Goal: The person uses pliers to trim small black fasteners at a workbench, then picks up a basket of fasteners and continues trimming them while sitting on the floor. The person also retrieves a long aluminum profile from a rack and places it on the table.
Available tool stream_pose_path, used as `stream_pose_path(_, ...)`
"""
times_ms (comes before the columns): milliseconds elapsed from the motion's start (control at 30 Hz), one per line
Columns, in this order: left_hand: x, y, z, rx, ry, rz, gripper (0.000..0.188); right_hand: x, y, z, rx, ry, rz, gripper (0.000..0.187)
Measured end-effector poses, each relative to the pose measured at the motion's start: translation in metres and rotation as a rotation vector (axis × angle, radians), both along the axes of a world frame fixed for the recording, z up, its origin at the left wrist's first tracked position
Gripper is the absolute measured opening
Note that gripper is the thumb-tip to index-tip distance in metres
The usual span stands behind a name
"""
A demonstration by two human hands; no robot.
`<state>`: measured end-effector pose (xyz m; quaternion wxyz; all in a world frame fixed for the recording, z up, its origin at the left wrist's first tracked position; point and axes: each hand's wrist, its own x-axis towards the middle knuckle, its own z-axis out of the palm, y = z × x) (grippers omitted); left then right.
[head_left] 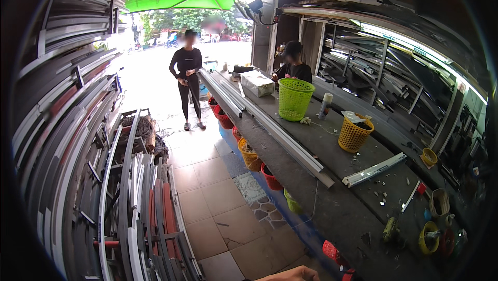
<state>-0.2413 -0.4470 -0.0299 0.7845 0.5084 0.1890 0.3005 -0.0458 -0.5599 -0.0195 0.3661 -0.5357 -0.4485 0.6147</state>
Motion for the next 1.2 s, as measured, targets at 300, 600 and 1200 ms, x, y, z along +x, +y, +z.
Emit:
stream_pose_path(300, 0.011, -0.004, 0.008, 0.027, 0.08, -0.063, 0.016, 0.011, -0.015, 0.002, -0.053, 0.018, -0.049, 0.028)
stream_pose_path(600, 0.027, 0.007, 0.018, 0.235, 0.257, -0.161, 0.021, 0.028, -0.022, -0.073, 0.36, -0.136, -0.158, 0.016)
stream_pose_path(1200, 0.151, 0.003, 0.019, 0.174, 0.266, -0.451, 0.023, 0.074, -0.067, -0.049, 0.117, 0.058, -0.445, 0.032)
